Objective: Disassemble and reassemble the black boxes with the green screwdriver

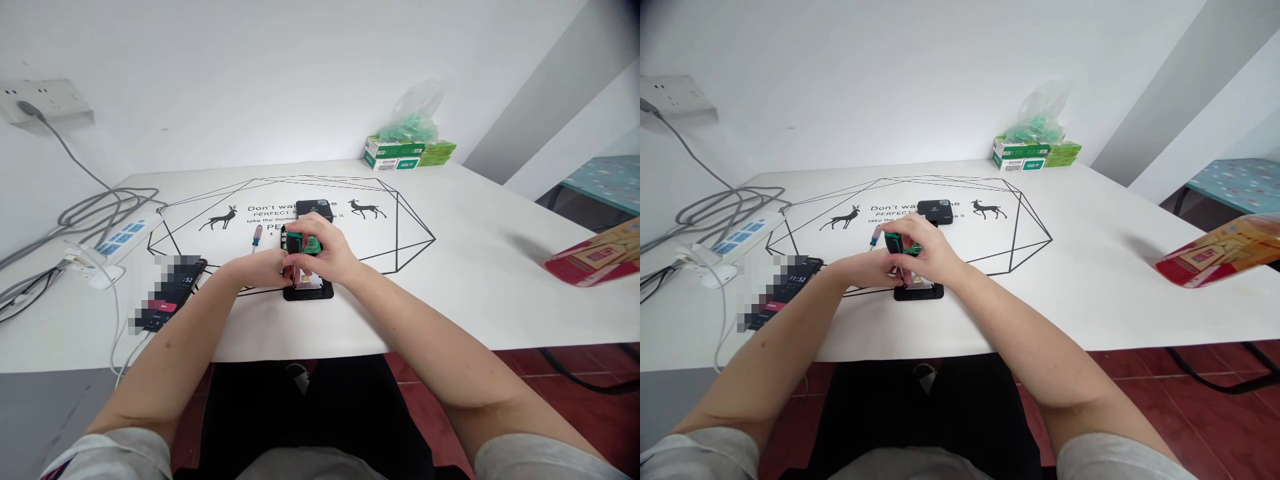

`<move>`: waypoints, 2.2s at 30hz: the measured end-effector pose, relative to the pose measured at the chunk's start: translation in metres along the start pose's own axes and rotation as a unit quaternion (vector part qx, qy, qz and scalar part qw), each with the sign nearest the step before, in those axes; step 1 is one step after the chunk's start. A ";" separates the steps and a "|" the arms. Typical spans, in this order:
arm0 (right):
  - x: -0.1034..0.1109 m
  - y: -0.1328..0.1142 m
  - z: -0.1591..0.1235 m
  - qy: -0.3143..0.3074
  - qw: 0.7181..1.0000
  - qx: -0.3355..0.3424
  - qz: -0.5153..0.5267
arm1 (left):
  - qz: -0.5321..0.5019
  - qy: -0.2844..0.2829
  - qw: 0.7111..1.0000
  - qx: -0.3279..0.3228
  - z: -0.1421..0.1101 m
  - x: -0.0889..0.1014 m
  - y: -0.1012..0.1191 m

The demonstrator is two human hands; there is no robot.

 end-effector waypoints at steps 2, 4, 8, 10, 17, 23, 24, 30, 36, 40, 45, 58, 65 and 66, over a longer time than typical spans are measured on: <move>0.001 0.001 0.000 0.005 1.000 0.002 -0.006 | 0.007 -0.002 1.000 0.007 0.000 0.000 -0.001; 0.002 0.002 -0.001 0.009 1.000 0.001 -0.010 | 0.012 -0.001 1.000 0.009 0.000 0.000 -0.001; 0.001 0.001 -0.001 0.006 1.000 -0.009 -0.022 | -0.002 -0.002 1.000 0.002 0.001 -0.001 0.002; 0.001 0.000 -0.001 0.007 1.000 -0.001 -0.023 | -0.013 -0.004 1.000 -0.008 0.002 -0.002 0.002; 0.001 -0.003 -0.001 0.009 0.999 0.003 -0.030 | -0.035 -0.010 0.999 -0.014 0.003 -0.004 -0.003; 0.000 -0.005 0.000 0.005 1.000 0.001 -0.017 | -0.031 -0.015 0.999 -0.009 0.000 -0.004 0.006; 0.000 -0.005 0.001 0.005 1.000 0.001 -0.017 | -0.029 -0.016 0.999 -0.010 0.000 -0.004 0.007; 0.001 -0.010 0.003 0.006 1.000 0.027 -0.011 | -0.002 -0.016 1.000 -0.016 0.001 -0.004 0.002; 0.002 -0.008 0.003 -0.006 0.999 -0.004 0.053 | 0.013 -0.012 1.000 0.002 0.000 -0.003 0.004; 0.001 -0.005 -0.002 -0.012 0.981 -0.098 0.165 | 0.023 -0.006 1.000 0.009 -0.001 -0.001 0.005; 0.001 -0.004 0.000 0.016 0.984 -0.101 0.144 | 0.052 0.061 0.997 0.003 -0.002 0.009 0.003; 0.011 -0.010 0.006 0.043 0.996 -0.041 0.062 | 0.123 0.079 0.988 0.044 0.002 0.010 -0.024; 0.001 0.004 0.000 0.047 0.963 -0.172 0.201 | 0.151 0.077 0.985 0.044 0.005 0.011 -0.030; -0.001 0.005 -0.001 0.044 0.956 -0.189 0.221 | 0.146 0.077 0.985 0.044 0.005 0.011 -0.029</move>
Point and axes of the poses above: each hand's wrist, its own z-axis towards the middle knuckle, its own x-axis out of the back of the hand, y = z × x, the point moved 4 cm from there along z, towards the middle knuckle, and after that the axes turned 2 degrees about -y, right-handed, at the moved point
